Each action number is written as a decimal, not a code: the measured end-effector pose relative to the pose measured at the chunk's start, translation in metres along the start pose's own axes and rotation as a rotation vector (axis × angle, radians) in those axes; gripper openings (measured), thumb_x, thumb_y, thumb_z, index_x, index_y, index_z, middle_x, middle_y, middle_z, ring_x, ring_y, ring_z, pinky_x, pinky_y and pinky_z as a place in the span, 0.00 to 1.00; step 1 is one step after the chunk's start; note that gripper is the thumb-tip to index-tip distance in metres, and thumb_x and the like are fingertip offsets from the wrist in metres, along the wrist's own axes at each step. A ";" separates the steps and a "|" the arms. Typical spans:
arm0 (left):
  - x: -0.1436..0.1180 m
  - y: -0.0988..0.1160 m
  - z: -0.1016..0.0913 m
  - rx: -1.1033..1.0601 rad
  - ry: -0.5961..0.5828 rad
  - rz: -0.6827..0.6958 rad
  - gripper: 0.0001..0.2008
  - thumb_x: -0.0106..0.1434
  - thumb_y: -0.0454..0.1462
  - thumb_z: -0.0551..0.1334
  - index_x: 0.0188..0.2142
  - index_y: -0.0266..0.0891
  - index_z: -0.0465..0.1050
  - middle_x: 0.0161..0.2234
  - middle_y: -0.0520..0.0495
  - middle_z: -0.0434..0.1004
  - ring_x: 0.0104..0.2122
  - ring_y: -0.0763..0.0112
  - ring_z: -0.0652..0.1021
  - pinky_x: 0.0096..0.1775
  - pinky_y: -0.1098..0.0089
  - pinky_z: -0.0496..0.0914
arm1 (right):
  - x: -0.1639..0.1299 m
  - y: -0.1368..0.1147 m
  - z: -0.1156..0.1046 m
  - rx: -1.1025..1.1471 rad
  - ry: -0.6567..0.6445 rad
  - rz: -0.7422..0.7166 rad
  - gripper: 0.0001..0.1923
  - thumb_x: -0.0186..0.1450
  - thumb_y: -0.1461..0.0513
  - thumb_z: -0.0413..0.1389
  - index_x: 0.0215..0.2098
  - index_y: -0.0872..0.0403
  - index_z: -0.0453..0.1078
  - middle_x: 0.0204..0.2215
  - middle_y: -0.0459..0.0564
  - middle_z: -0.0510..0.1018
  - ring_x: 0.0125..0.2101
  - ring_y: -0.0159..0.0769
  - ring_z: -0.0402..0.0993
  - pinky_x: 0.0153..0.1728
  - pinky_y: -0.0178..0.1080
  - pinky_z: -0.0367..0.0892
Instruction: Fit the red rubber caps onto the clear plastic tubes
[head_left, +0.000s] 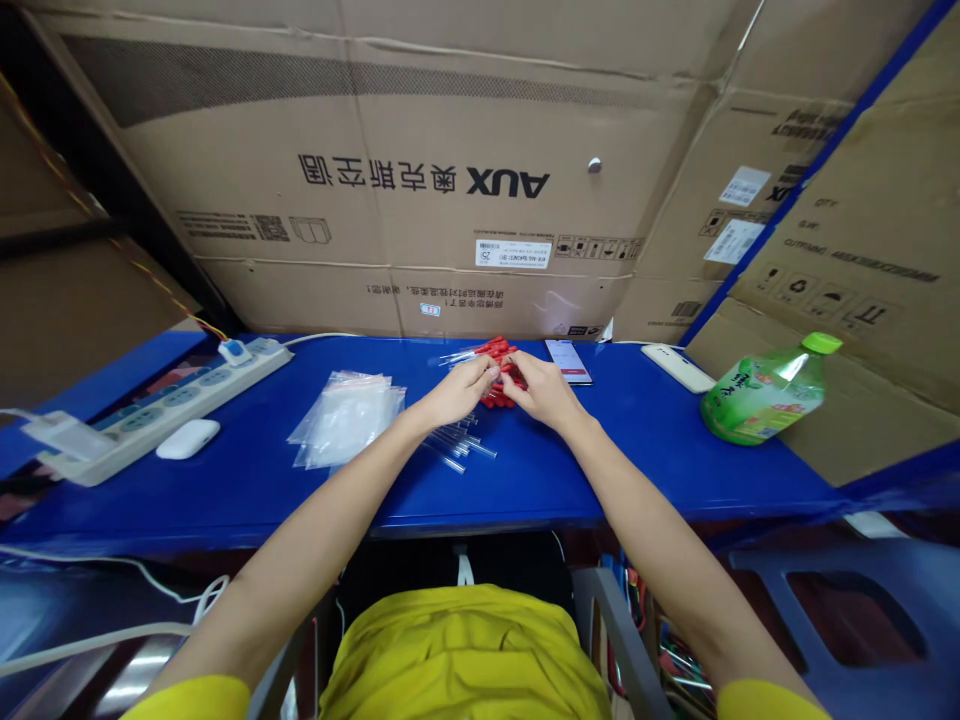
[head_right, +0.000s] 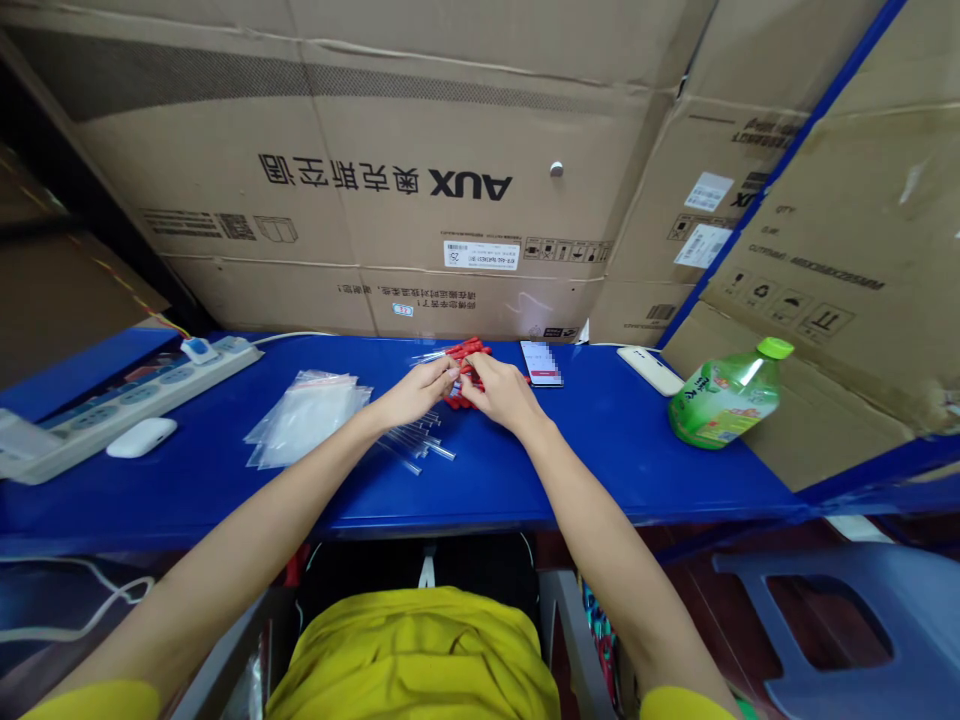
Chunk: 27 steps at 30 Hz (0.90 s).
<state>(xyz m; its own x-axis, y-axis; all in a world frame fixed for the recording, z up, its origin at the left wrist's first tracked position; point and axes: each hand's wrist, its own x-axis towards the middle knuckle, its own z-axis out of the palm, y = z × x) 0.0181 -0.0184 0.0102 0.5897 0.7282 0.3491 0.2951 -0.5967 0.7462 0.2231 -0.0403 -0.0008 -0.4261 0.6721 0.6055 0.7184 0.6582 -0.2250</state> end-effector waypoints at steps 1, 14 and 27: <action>0.001 0.000 0.000 0.062 0.003 0.024 0.15 0.76 0.45 0.50 0.34 0.41 0.62 0.28 0.50 0.68 0.30 0.69 0.69 0.37 0.68 0.68 | 0.000 0.000 0.000 -0.032 -0.010 0.010 0.07 0.74 0.60 0.49 0.46 0.53 0.67 0.40 0.55 0.80 0.38 0.42 0.77 0.40 0.40 0.68; 0.004 0.003 0.003 0.260 0.013 0.134 0.14 0.76 0.39 0.49 0.31 0.41 0.60 0.31 0.47 0.71 0.31 0.67 0.71 0.42 0.66 0.67 | 0.004 -0.009 0.007 -0.256 -0.120 0.129 0.08 0.73 0.64 0.45 0.46 0.55 0.64 0.38 0.58 0.81 0.34 0.45 0.78 0.34 0.39 0.63; 0.003 0.006 0.003 0.176 0.009 0.137 0.16 0.77 0.41 0.48 0.33 0.39 0.65 0.31 0.47 0.74 0.33 0.68 0.73 0.42 0.68 0.68 | 0.002 -0.005 0.004 -0.135 -0.104 0.107 0.06 0.72 0.64 0.46 0.45 0.55 0.63 0.36 0.57 0.80 0.32 0.44 0.76 0.34 0.40 0.63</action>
<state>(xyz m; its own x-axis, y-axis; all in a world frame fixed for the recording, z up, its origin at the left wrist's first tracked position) 0.0235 -0.0208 0.0135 0.6271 0.6384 0.4463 0.3394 -0.7396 0.5812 0.2168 -0.0407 -0.0014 -0.3931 0.7717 0.5000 0.8268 0.5346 -0.1750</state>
